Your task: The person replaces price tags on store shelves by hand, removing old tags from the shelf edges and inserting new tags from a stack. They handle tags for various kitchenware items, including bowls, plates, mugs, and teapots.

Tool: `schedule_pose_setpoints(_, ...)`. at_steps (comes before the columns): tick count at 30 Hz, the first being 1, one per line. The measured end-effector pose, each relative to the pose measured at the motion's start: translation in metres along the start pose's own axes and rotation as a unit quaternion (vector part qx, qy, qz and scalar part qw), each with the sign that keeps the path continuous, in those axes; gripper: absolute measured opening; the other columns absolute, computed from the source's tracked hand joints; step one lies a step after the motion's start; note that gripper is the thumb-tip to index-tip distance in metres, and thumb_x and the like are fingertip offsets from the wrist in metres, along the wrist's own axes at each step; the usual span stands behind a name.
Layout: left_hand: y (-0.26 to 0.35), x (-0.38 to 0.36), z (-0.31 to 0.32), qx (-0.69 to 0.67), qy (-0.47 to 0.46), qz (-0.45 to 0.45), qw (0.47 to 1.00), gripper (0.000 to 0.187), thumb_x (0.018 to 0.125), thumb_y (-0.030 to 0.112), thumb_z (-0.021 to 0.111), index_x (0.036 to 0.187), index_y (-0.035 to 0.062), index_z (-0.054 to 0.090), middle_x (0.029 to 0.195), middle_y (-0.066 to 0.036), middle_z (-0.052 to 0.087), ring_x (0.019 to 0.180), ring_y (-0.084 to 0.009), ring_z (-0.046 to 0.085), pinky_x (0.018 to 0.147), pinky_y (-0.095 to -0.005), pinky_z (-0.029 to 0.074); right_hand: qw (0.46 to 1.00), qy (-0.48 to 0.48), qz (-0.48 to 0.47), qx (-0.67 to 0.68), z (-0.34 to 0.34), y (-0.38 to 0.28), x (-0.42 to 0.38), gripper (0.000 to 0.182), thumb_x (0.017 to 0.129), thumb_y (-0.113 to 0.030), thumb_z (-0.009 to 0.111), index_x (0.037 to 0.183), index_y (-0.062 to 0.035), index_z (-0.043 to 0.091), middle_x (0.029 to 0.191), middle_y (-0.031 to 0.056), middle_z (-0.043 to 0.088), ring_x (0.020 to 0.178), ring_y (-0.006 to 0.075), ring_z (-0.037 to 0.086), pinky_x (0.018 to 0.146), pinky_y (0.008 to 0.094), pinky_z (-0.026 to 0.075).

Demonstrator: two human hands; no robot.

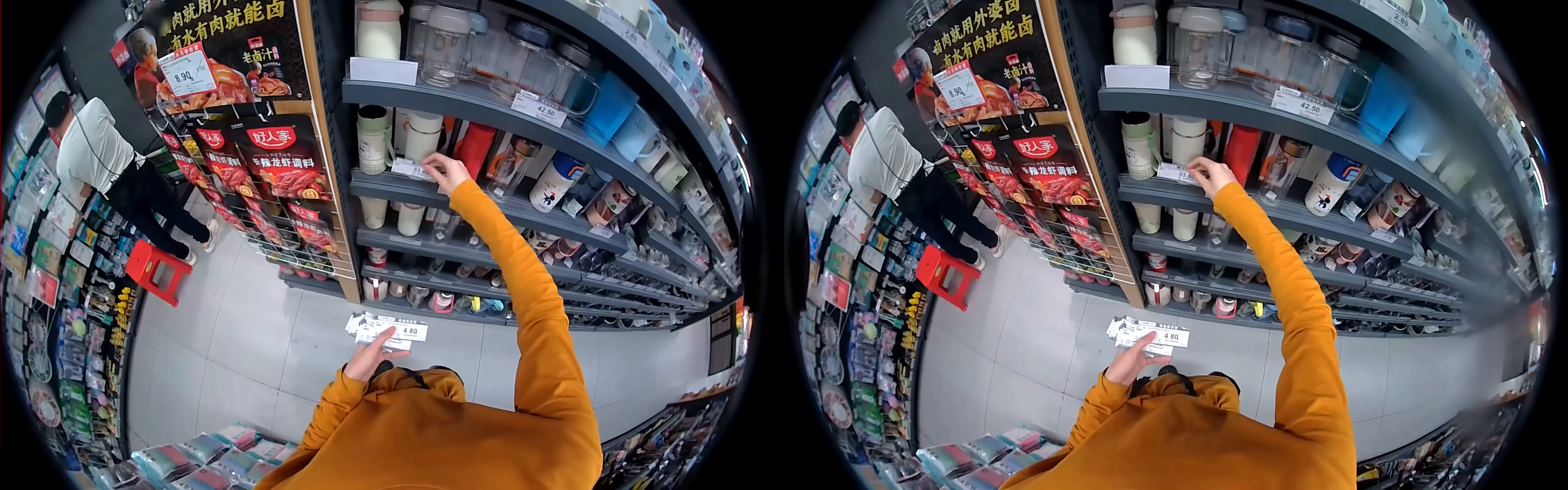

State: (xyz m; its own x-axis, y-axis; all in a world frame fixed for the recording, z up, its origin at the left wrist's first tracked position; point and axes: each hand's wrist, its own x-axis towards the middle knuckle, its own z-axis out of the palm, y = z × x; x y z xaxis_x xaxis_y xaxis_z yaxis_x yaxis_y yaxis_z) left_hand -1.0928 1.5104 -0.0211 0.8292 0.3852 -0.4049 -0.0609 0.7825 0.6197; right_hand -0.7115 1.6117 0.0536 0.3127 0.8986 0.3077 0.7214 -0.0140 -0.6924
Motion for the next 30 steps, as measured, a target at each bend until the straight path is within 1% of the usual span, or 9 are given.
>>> schedule_pose_setpoints(3, 0.006, 0.004, -0.002, -0.005, -0.002, 0.005, 1.0, 0.035, 0.096, 0.02, 0.055, 0.123, -0.0019, 0.051, 0.119, -0.01, 0.057, 0.104, -0.0216, 0.059, 0.089, -0.0416, 0.055, 0.999, -0.035, 0.01, -0.014, -0.002, -0.001, 0.007, 0.018, 0.091, -0.013, 0.059, 0.103, 0.0003, 0.062, 0.096, 0.0132, 0.069, 0.09, 0.0218, 0.067, 0.081, 0.0323, 0.05)
schedule_pose_setpoints(9, 0.014, 0.009, 0.001, -0.036, -0.01, 0.025, 0.999, 0.032, 0.095, 0.016, 0.055, 0.123, 0.0022, 0.049, 0.119, -0.012, 0.058, 0.105, -0.0239, 0.061, 0.082, -0.043, 0.057, 0.978, -0.053, -0.025, -0.2, -0.001, -0.007, -0.004, 0.022, 0.088, -0.022, 0.062, 0.104, -0.0066, 0.063, 0.094, 0.0108, 0.065, 0.09, 0.0312, 0.062, 0.079, 0.0372, 0.05)
schedule_pose_setpoints(12, 0.031, 0.011, 0.017, -0.021, -0.012, 0.059, 0.998, 0.032, 0.095, 0.017, 0.055, 0.123, 0.0025, 0.049, 0.119, -0.011, 0.058, 0.105, -0.0237, 0.06, 0.083, -0.0438, 0.057, 0.956, 0.063, -0.136, -0.252, 0.003, -0.013, -0.021, 0.025, 0.086, -0.02, 0.063, 0.106, -0.0039, 0.062, 0.097, 0.0114, 0.06, 0.093, 0.0317, 0.059, 0.079, 0.0379, 0.05)
schedule_pose_setpoints(14, 0.044, 0.012, 0.028, -0.003, -0.006, 0.095, 0.995, 0.031, 0.096, 0.018, 0.054, 0.123, 0.0034, 0.051, 0.118, -0.01, 0.059, 0.105, -0.0225, 0.061, 0.081, -0.0432, 0.057, 0.968, 0.139, -0.157, -0.138, -0.002, -0.062, -0.049, 0.026, 0.086, -0.015, 0.064, 0.108, -0.0005, 0.06, 0.099, 0.0125, 0.058, 0.096, 0.0306, 0.058, 0.082, 0.0338, 0.049)
schedule_pose_setpoints(16, 0.058, 0.014, 0.036, 0.012, -0.006, 0.117, 0.993, 0.034, 0.097, 0.018, 0.053, 0.126, 0.0019, 0.048, 0.118, -0.011, 0.058, 0.105, -0.0225, 0.06, 0.08, -0.0419, 0.058, 0.99, 0.103, -0.02, 0.09, 0.006, -0.095, -0.089, 0.024, 0.09, -0.014, 0.062, 0.109, 0.0009, 0.061, 0.092, 0.0104, 0.064, 0.084, 0.0196, 0.064, 0.079, 0.0289, 0.05)
schedule_pose_setpoints(17, 0.061, 0.015, 0.038, 0.015, -0.01, 0.134, 0.991, 0.033, 0.097, 0.018, 0.053, 0.125, 0.0013, 0.048, 0.117, -0.011, 0.059, 0.103, -0.0224, 0.061, 0.079, -0.041, 0.058, 0.981, 0.084, -0.005, 0.174, 0.014, -0.101, -0.113, 0.023, 0.092, -0.017, 0.061, 0.106, 0.0016, 0.062, 0.087, 0.0086, 0.065, 0.081, 0.0138, 0.063, 0.077, 0.0289, 0.05)
schedule_pose_setpoints(19, 0.071, 0.018, 0.048, 0.031, -0.017, 0.176, 0.984, 0.03, 0.097, 0.017, 0.051, 0.122, 0.0, 0.051, 0.113, -0.011, 0.061, 0.098, -0.0214, 0.063, 0.075, -0.0376, 0.059, 0.948, 0.017, 0.102, 0.302, 0.013, -0.125, -0.158, 0.022, 0.094, -0.017, 0.059, 0.104, 0.0016, 0.064, 0.087, 0.0063, 0.064, 0.083, 0.0108, 0.06, 0.079, 0.0257, 0.049)
schedule_pose_setpoints(25, 0.081, 0.022, 0.07, 0.081, -0.04, 0.194, 0.977, 0.029, 0.098, 0.017, 0.05, 0.12, -0.0025, 0.051, 0.109, -0.013, 0.063, 0.093, -0.0208, 0.065, 0.071, -0.0344, 0.06, 0.919, 0.112, 0.094, 0.367, 0.014, -0.159, -0.214, 0.026, 0.088, -0.005, 0.063, 0.113, 0.0004, 0.06, 0.089, 0.0035, 0.062, 0.082, 0.0088, 0.058, 0.077, 0.0238, 0.047)
schedule_pose_setpoints(30, 0.081, 0.024, 0.082, 0.077, -0.046, 0.182, 0.979, 0.029, 0.097, 0.016, 0.051, 0.119, -0.0029, 0.052, 0.109, -0.013, 0.063, 0.091, -0.021, 0.065, 0.07, -0.034, 0.06, 0.94, 0.134, 0.098, 0.298, 0.005, -0.165, -0.218, 0.03, 0.085, -0.004, 0.067, 0.114, 0.0004, 0.059, 0.089, 0.0043, 0.063, 0.079, 0.0079, 0.06, 0.072, 0.0221, 0.048)
